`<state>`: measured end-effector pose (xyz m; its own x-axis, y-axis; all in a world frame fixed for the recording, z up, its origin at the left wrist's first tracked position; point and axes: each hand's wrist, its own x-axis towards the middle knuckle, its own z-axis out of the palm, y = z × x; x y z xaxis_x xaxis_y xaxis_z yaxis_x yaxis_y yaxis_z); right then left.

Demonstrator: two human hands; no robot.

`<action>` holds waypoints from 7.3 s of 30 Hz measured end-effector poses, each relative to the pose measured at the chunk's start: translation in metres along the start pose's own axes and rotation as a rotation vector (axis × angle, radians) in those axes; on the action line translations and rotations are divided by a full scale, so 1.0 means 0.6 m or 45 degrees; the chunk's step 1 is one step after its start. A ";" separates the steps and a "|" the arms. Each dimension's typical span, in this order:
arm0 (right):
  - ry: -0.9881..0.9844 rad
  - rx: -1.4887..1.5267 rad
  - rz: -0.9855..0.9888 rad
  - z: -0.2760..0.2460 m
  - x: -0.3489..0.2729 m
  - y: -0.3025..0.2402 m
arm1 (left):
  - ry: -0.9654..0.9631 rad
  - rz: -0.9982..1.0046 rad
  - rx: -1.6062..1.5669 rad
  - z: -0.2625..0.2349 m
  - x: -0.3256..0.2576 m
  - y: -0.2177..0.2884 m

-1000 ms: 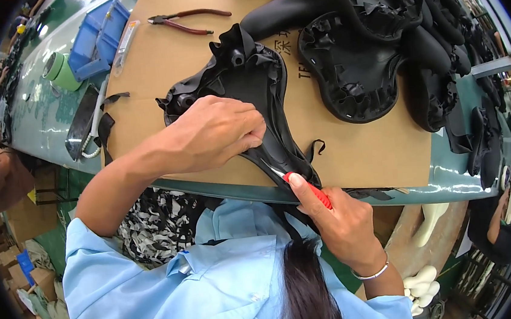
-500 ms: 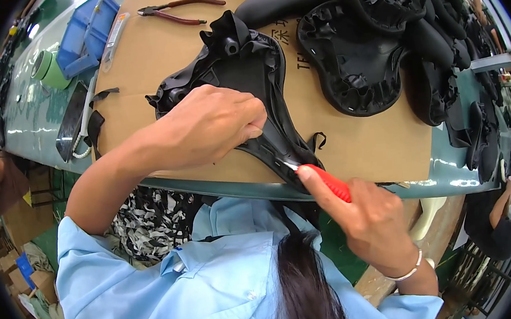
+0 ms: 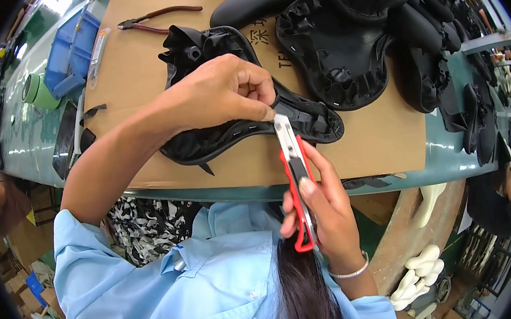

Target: Trimming excess synthetic material from the edges of bicycle seats using a utility knife.

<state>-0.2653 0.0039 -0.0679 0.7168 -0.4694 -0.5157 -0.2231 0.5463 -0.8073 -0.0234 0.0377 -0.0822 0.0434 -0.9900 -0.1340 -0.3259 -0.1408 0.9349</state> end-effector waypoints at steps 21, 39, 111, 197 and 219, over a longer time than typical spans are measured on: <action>0.018 -0.178 0.101 0.104 -0.012 -0.005 | 0.024 -0.032 -0.662 -0.013 0.005 -0.022; 0.146 -0.572 -0.739 0.071 0.052 0.059 | 1.432 0.014 0.011 0.051 -0.199 -0.012; 0.127 -1.459 -0.771 -0.018 0.049 -0.033 | 0.417 0.429 1.118 -0.026 -0.068 0.046; -0.610 -2.256 -0.627 -0.063 0.110 -0.202 | 0.270 0.710 -0.829 -0.010 -0.078 0.008; 0.110 -1.251 -0.784 -0.030 0.102 -0.055 | 0.828 -0.294 1.247 -0.030 -0.138 0.008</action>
<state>-0.2262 -0.0554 -0.0782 0.8434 -0.5346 0.0543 -0.2958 -0.5463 -0.7836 -0.0115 0.1191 -0.0605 0.5728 -0.7975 0.1896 -0.8159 -0.5326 0.2251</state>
